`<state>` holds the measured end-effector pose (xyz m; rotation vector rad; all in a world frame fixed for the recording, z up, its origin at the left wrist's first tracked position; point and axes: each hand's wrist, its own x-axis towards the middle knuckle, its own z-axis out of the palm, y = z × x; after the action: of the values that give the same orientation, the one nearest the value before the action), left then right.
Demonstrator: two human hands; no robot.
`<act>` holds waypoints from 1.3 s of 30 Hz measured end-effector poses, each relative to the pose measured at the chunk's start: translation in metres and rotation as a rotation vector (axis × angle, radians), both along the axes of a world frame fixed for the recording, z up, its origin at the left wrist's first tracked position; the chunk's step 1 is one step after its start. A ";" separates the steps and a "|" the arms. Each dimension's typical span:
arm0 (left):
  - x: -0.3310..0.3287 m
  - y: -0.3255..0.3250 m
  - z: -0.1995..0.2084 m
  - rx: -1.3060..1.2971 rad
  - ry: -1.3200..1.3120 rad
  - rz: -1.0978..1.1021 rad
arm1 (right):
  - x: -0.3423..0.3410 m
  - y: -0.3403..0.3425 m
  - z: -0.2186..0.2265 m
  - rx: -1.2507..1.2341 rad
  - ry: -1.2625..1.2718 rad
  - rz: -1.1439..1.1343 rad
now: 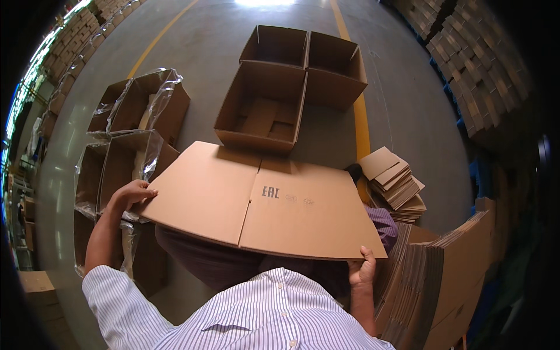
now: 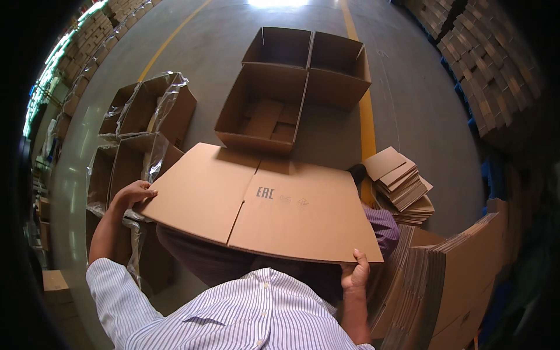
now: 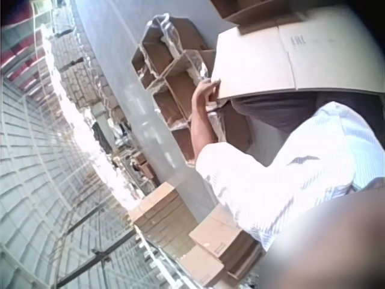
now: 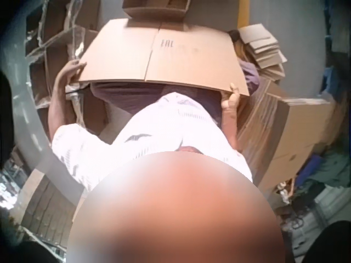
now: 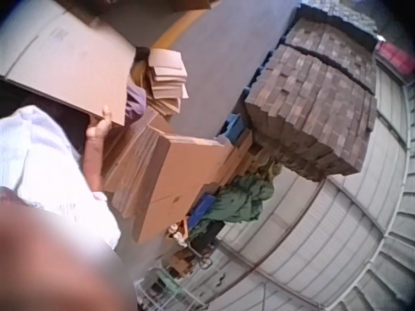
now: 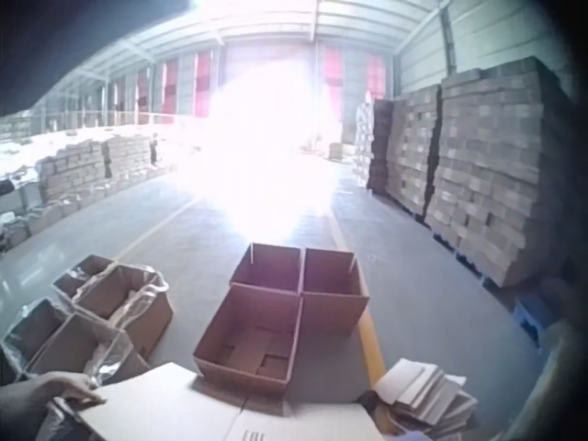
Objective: The person sits on the warehouse floor and assembles flat cardboard sheets into boxes. They fold the sides, secure the seams with a tape dispenser, and place the finished boxes aside.
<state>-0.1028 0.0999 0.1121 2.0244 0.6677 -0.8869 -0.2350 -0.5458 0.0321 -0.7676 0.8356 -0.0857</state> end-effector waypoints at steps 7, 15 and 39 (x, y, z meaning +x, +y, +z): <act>0.001 -0.003 -0.069 0.254 -0.088 0.095 | 0.015 0.010 -0.032 -0.033 -0.003 0.018; -0.007 -0.017 -0.106 0.351 -0.300 0.264 | 0.026 0.002 -0.050 -0.049 -0.031 0.035; 0.007 0.005 -0.187 0.341 -0.346 0.252 | 0.105 -0.012 -0.039 -0.176 -0.093 0.123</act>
<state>-0.0955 0.1050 -0.0746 2.2536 0.8946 -0.2769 -0.1298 -0.5574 -0.0072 -0.9713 0.6971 -0.0857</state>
